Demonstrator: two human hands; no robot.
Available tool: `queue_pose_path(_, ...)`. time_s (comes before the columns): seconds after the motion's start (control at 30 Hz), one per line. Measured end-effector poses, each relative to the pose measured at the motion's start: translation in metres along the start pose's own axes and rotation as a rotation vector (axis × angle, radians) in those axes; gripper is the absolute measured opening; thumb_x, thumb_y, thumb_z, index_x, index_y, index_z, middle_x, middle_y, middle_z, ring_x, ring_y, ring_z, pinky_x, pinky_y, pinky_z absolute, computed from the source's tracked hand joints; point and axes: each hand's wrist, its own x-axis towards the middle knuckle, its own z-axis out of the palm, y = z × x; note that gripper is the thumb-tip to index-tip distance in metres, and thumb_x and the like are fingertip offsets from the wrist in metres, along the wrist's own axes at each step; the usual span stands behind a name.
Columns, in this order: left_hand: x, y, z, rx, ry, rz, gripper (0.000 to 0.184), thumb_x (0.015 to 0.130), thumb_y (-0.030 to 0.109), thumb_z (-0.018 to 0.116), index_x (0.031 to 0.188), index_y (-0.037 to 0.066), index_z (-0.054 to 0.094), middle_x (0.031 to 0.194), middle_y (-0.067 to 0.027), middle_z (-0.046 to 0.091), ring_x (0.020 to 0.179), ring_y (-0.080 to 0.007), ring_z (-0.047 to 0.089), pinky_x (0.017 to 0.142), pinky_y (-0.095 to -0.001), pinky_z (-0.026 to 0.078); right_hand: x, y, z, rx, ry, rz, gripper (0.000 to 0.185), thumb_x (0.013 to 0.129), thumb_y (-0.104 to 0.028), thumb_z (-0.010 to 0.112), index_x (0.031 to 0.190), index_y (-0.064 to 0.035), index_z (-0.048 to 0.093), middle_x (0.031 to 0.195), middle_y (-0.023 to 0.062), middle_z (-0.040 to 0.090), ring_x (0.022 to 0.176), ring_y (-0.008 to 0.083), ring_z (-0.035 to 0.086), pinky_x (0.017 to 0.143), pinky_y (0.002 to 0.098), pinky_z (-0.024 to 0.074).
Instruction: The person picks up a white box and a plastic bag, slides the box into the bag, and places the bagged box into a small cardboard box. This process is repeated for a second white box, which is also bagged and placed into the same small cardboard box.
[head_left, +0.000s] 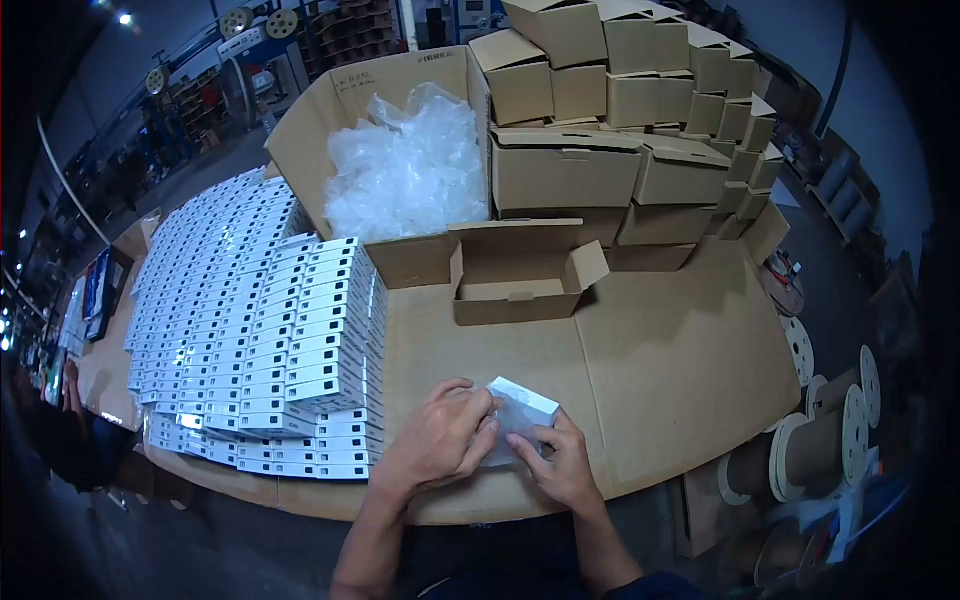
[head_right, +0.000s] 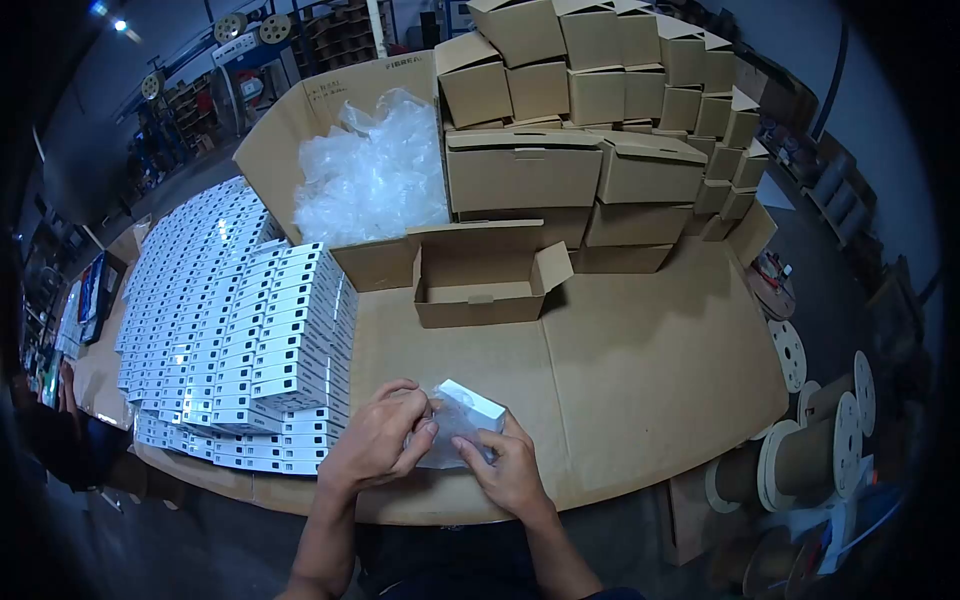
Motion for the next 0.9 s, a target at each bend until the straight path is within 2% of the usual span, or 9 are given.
queue_pose_path(0.17, 0.011, -0.007, 0.008, -0.326, 0.03, -0.18, 0.016, 0.096, 0.009, 0.065, 0.102, -0.001, 0.055, 0.07, -0.0093, 0.067, 0.076, -0.0244, 0.073, 0.117, -0.0477, 0.038, -0.004, 0.016, -0.012, -0.025, -0.038, -0.009, 0.016, 0.089, -0.011, 0.08, 0.1, 0.0004, 0.079, 0.111, 0.018, 0.068, 0.1, 0.0275, 0.068, 0.086, 0.0354, 0.0529)
queue_pose_path(0.2, 0.009, -0.013, 0.012, -0.361, 0.114, -0.17, 0.036, 0.091, 0.008, 0.075, 0.12, 0.0, 0.055, 0.097, -0.0118, 0.072, 0.093, -0.0262, 0.074, 0.118, -0.0503, 0.037, -0.005, 0.015, -0.014, 0.005, -0.027, 0.055, 0.016, 0.088, -0.01, 0.08, 0.101, 0.0005, 0.079, 0.112, 0.0178, 0.068, 0.101, 0.0272, 0.068, 0.087, 0.0354, 0.0529)
queue_pose_path(0.3, 0.005, -0.011, 0.041, -0.583, 0.713, -0.13, 0.074, 0.083, 0.015, 0.086, 0.142, 0.003, 0.042, 0.133, -0.0178, 0.061, 0.12, -0.0275, 0.064, 0.118, -0.0487, 0.037, -0.004, 0.013, -0.017, 0.049, 0.021, 0.15, 0.018, 0.088, -0.011, 0.081, 0.102, -0.0008, 0.079, 0.109, 0.0166, 0.068, 0.098, 0.0251, 0.068, 0.084, 0.0343, 0.0528)
queue_pose_path(0.33, -0.011, -0.023, 0.051, -0.852, 0.667, -0.205, 0.104, 0.076, 0.017, 0.092, 0.155, 0.006, 0.025, 0.151, -0.0201, 0.044, 0.137, -0.0302, 0.051, 0.116, -0.0455, 0.04, -0.004, 0.019, -0.015, 0.036, 0.048, 0.125, 0.019, 0.088, -0.012, 0.081, 0.104, -0.0022, 0.08, 0.106, 0.016, 0.067, 0.093, 0.0237, 0.067, 0.08, 0.0332, 0.0528)
queue_pose_path(0.43, -0.042, -0.033, 0.075, -1.236, 0.403, -0.487, 0.103, 0.078, 0.013, 0.091, 0.156, 0.002, 0.025, 0.148, -0.0187, 0.048, 0.135, -0.0268, 0.052, 0.114, -0.0419, 0.042, -0.002, 0.026, -0.012, 0.031, 0.075, 0.075, 0.019, 0.087, -0.012, 0.082, 0.105, -0.0043, 0.081, 0.103, 0.0151, 0.066, 0.089, 0.0217, 0.067, 0.075, 0.0328, 0.0536)
queue_pose_path(0.63, -0.048, -0.024, 0.073, -0.797, 0.339, -0.541, 0.054, 0.078, 0.01, 0.091, 0.123, -0.005, 0.065, 0.112, -0.012, 0.073, 0.103, -0.0173, 0.069, 0.094, -0.033, 0.055, 0.003, 0.021, 0.0, 0.038, -0.024, -0.058, 0.03, 0.085, -0.011, 0.084, 0.113, -0.0027, 0.077, 0.117, 0.0179, 0.065, 0.111, 0.0276, 0.064, 0.091, 0.0365, 0.0529)
queue_pose_path(0.67, -0.052, -0.028, 0.074, -0.77, 0.35, -0.533, 0.051, 0.079, 0.01, 0.09, 0.121, -0.005, 0.066, 0.109, -0.0118, 0.074, 0.101, -0.017, 0.07, 0.092, -0.0326, 0.056, 0.005, 0.026, 0.001, 0.12, -0.042, -0.118, 0.034, 0.092, -0.011, 0.075, 0.124, -0.001, 0.072, 0.125, 0.0184, 0.064, 0.122, 0.0278, 0.059, 0.101, 0.0366, 0.049)
queue_pose_path(0.83, -0.068, -0.035, 0.073, -0.717, 0.363, -0.518, 0.044, 0.08, 0.008, 0.089, 0.116, -0.004, 0.068, 0.105, -0.0111, 0.076, 0.098, -0.0164, 0.072, 0.088, -0.0318, 0.058, 0.03, 0.021, -0.031, 0.239, 0.202, 0.066, 0.04, 0.103, -0.012, 0.05, 0.138, 0.0016, 0.063, 0.136, 0.0153, 0.059, 0.124, 0.024, 0.057, 0.107, 0.0354, 0.0451)
queue_pose_path(0.9, -0.074, -0.039, 0.076, -0.704, 0.346, -0.489, 0.045, 0.08, 0.009, 0.089, 0.117, -0.005, 0.068, 0.103, -0.0114, 0.076, 0.097, -0.017, 0.073, 0.088, -0.0324, 0.058, 0.043, 0.005, -0.033, 0.391, 0.199, -0.02, 0.047, 0.1, -0.002, 0.055, 0.146, 0.0012, 0.048, 0.133, 0.0144, 0.057, 0.12, 0.0219, 0.06, 0.104, 0.035, 0.0479)
